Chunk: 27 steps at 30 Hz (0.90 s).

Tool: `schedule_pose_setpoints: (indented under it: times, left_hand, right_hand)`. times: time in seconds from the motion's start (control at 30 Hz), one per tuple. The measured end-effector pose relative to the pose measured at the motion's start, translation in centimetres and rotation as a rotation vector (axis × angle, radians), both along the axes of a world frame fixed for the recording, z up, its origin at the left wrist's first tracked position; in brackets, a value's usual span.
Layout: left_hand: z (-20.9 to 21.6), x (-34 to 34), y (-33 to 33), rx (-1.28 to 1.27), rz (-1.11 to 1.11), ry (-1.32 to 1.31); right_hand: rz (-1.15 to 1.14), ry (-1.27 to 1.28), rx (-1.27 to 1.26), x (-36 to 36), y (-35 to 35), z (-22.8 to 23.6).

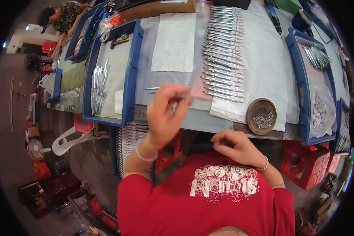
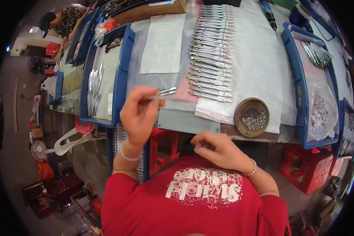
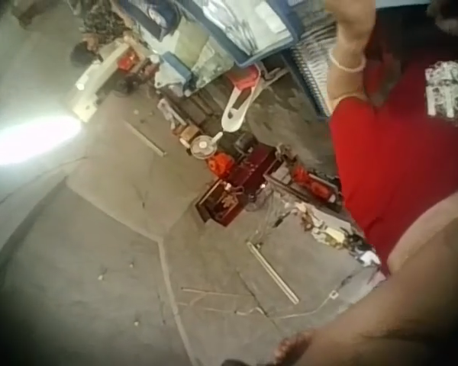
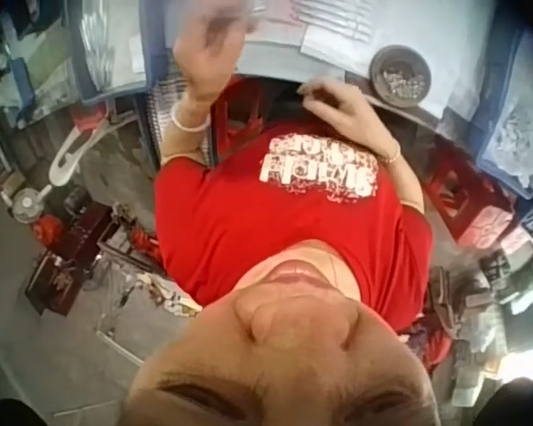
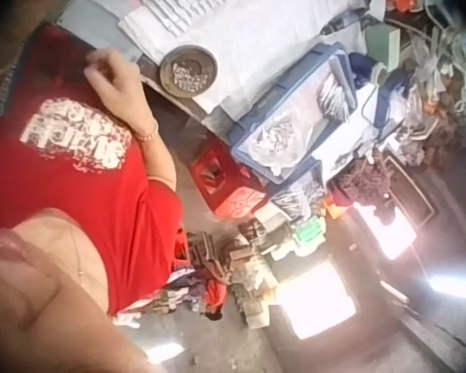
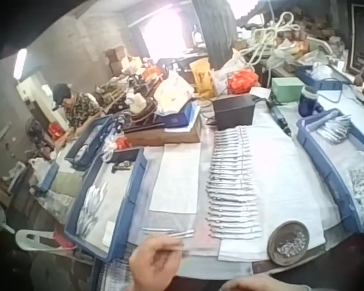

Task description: Assembling metal components and plastic bases into hardware tools at a manufacturing workbench.

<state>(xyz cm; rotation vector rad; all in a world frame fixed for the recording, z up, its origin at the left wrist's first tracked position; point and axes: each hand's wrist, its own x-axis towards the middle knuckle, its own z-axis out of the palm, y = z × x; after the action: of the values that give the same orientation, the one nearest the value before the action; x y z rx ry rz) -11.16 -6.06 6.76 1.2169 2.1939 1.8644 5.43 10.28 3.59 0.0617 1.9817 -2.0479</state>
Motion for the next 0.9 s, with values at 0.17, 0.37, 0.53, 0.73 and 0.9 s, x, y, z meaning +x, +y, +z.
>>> schedule_pose_setpoints:
  times: [0.17, 0.37, 0.53, 0.73, 0.9]
  left_hand:
    - [-3.6, 8.0, 2.1, 0.337, 0.092, -0.278]
    - [-5.0, 9.9, 3.0, 0.001, -0.069, 0.078]
    - [-3.7, 10.0, 4.1, -0.234, -0.428, -0.624]
    - [-2.9, 10.5, 5.9, -0.277, -0.521, -1.212]
    - [-3.9, 10.5, 6.8, -0.224, -0.591, -1.402]
  right_hand:
    - [-0.424, -0.232, -1.038, -1.0, 0.7, -0.1]
    - [-0.612, -0.136, -0.965, 1.4, 3.2, -2.0]
    - [-0.605, -0.146, -0.497, 3.4, 4.4, -0.6]
    - [-0.562, -0.198, -0.435, 4.2, 5.2, -0.3]
    - [-0.624, -0.198, -0.463, 4.1, 5.5, -1.0]
